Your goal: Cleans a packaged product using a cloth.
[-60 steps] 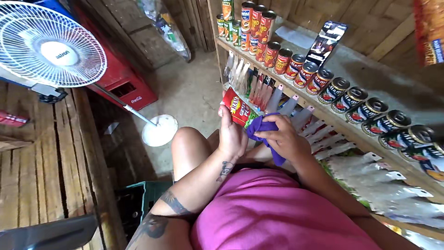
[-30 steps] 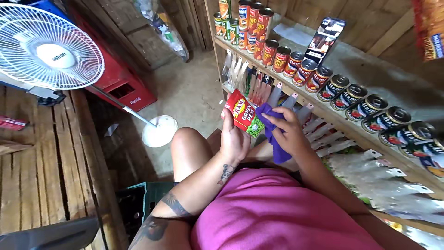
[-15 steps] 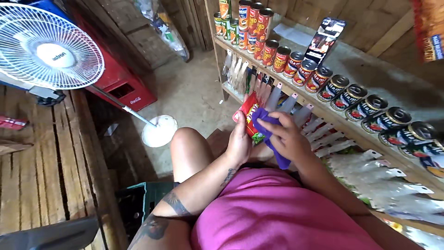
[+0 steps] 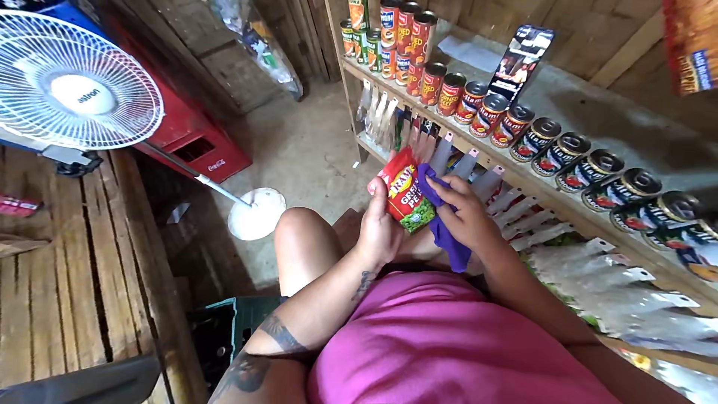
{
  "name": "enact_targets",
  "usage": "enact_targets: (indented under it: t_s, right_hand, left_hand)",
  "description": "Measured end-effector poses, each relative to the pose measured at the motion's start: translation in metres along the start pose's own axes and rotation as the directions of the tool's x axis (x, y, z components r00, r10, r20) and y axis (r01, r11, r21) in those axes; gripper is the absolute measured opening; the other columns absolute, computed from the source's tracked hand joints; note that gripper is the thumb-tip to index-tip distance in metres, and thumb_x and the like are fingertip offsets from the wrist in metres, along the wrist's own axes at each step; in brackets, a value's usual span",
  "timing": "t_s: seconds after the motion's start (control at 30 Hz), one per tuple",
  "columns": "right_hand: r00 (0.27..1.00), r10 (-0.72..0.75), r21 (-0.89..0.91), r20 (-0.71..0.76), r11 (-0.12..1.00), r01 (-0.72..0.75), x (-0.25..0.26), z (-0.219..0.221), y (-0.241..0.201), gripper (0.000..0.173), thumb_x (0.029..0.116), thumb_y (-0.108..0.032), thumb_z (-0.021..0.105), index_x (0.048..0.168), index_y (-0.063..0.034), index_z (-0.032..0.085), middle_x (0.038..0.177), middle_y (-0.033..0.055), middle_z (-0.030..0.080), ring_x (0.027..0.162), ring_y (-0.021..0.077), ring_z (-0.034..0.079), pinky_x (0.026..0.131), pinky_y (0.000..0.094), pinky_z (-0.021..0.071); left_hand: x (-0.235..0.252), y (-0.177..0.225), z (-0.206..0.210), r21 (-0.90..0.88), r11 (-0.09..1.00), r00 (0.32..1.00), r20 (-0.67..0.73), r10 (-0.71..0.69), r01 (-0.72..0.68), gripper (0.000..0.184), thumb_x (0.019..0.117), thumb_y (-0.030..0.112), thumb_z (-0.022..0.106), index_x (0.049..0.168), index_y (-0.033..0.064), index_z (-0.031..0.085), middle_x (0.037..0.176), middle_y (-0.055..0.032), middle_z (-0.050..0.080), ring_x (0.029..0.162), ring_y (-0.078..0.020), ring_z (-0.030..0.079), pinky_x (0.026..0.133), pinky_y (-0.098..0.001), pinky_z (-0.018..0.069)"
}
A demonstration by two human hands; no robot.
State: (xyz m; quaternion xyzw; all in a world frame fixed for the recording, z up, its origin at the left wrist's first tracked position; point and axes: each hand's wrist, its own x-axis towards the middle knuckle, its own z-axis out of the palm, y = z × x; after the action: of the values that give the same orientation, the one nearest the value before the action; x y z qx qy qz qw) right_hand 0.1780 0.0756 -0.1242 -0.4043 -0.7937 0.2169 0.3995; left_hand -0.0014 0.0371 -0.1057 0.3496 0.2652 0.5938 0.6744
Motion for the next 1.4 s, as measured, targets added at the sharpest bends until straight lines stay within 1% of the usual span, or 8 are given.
enact_targets:
  t_s: [0.1, 0.3, 0.5, 0.67, 0.8, 0.93, 1.23, 1.4]
  right_hand:
    - [0.999, -0.038, 0.06, 0.018, 0.998, 0.037, 0.0, -0.002, 0.002, 0.045, 0.0912, -0.003, 0.052, 0.133, -0.0057, 0.068, 0.124, 0.0165, 0.063, 0.114, 0.023, 0.06, 0.098, 0.0384, 0.0507]
    - [0.998, -0.061, 0.089, 0.013, 0.994, 0.06, 0.0, 0.0, 0.003, 0.039, 0.0931, -0.005, 0.053, 0.127, -0.0052, 0.071, 0.122, 0.0153, 0.064, 0.113, 0.0189, 0.06, 0.098, 0.0326, 0.0507]
    - [0.998, -0.065, 0.135, 0.01, 0.989, 0.064, 0.001, -0.003, 0.008, 0.038, 0.0913, -0.002, 0.054, 0.124, -0.0064, 0.074, 0.121, 0.0132, 0.065, 0.111, 0.0163, 0.061, 0.096, 0.031, 0.052]
    - [0.996, -0.049, 0.028, -0.079, 0.998, 0.051, 0.004, -0.018, 0.011, 0.03, 0.0922, -0.003, 0.053, 0.106, -0.0094, 0.079, 0.116, 0.0109, 0.067, 0.109, 0.0169, 0.063, 0.095, 0.0329, 0.0526]
    - [0.964, -0.187, 0.051, -0.19, 0.979, 0.2, 0.003, -0.024, 0.004, 0.03, 0.0965, -0.008, 0.054, 0.118, -0.0079, 0.075, 0.123, 0.0124, 0.061, 0.116, 0.0149, 0.058, 0.099, 0.0285, 0.0505]
    - [0.923, -0.384, -0.024, -0.016, 0.923, 0.383, 0.0, -0.005, -0.01, 0.029, 0.0975, -0.026, 0.059, 0.123, -0.0203, 0.073, 0.133, 0.0124, 0.06, 0.13, 0.0257, 0.052, 0.11, 0.0438, 0.0436]
    - [0.997, 0.013, -0.059, -0.076, 0.998, -0.017, 0.001, -0.008, 0.0, 0.06, 0.1047, -0.042, 0.05, 0.154, -0.008, 0.044, 0.151, 0.0229, 0.043, 0.137, 0.0322, 0.047, 0.111, 0.0494, 0.0424]
    - [0.994, -0.11, -0.066, 0.014, 0.992, 0.11, -0.002, 0.007, -0.009, 0.056, 0.1016, -0.034, 0.053, 0.152, -0.0104, 0.049, 0.147, 0.0236, 0.048, 0.135, 0.0375, 0.048, 0.11, 0.0541, 0.0424]
  left_hand:
    - [0.002, 0.006, -0.002, -0.091, 0.993, 0.997, 0.001, 0.071, -0.071, 0.062, 0.1042, 0.064, 0.016, 0.143, 0.0282, 0.049, 0.131, 0.002, 0.063, 0.12, -0.0127, 0.061, 0.101, -0.0386, 0.0522]
    - [0.004, 0.013, -0.006, -0.209, 0.972, 0.993, -0.07, 0.09, -0.103, 0.059, 0.106, 0.06, 0.012, 0.152, 0.0359, 0.04, 0.139, 0.0027, 0.059, 0.124, -0.0133, 0.06, 0.101, -0.0384, 0.0526]
    - [0.005, 0.021, -0.008, -0.213, 0.97, 0.989, -0.118, 0.09, -0.114, 0.067, 0.1041, 0.064, 0.012, 0.137, 0.0254, 0.055, 0.131, -0.001, 0.064, 0.122, -0.0157, 0.061, 0.101, -0.0404, 0.0521]
    - [0.006, 0.02, -0.008, -0.219, 0.971, 0.991, -0.114, 0.075, -0.098, 0.065, 0.1046, 0.063, 0.012, 0.141, 0.0278, 0.052, 0.134, 0.0001, 0.062, 0.124, -0.0147, 0.059, 0.103, -0.0403, 0.0504]
    - [0.004, 0.009, -0.003, -0.124, 0.992, 0.997, -0.07, 0.013, -0.022, 0.064, 0.1033, 0.066, 0.015, 0.142, 0.0306, 0.051, 0.129, 0.003, 0.064, 0.118, -0.0121, 0.062, 0.099, -0.0384, 0.0536]
    - [0.001, -0.008, 0.004, -0.038, 0.998, 0.999, -0.019, -0.048, 0.047, 0.064, 0.1049, 0.063, 0.014, 0.138, 0.0248, 0.054, 0.124, 0.0017, 0.066, 0.115, -0.0111, 0.063, 0.097, -0.0359, 0.0541]
    - [-0.007, -0.021, 0.01, 0.021, 0.987, 0.977, 0.136, -0.163, 0.162, 0.068, 0.1035, 0.064, 0.02, 0.143, 0.0165, 0.048, 0.124, -0.0046, 0.066, 0.115, -0.0166, 0.064, 0.1, -0.0406, 0.0532]
    - [-0.001, -0.01, 0.006, -0.037, 0.998, 0.999, -0.005, -0.043, 0.042, 0.061, 0.1043, 0.062, 0.023, 0.142, 0.0239, 0.051, 0.127, -0.0005, 0.066, 0.117, -0.0145, 0.063, 0.1, -0.0396, 0.0534]
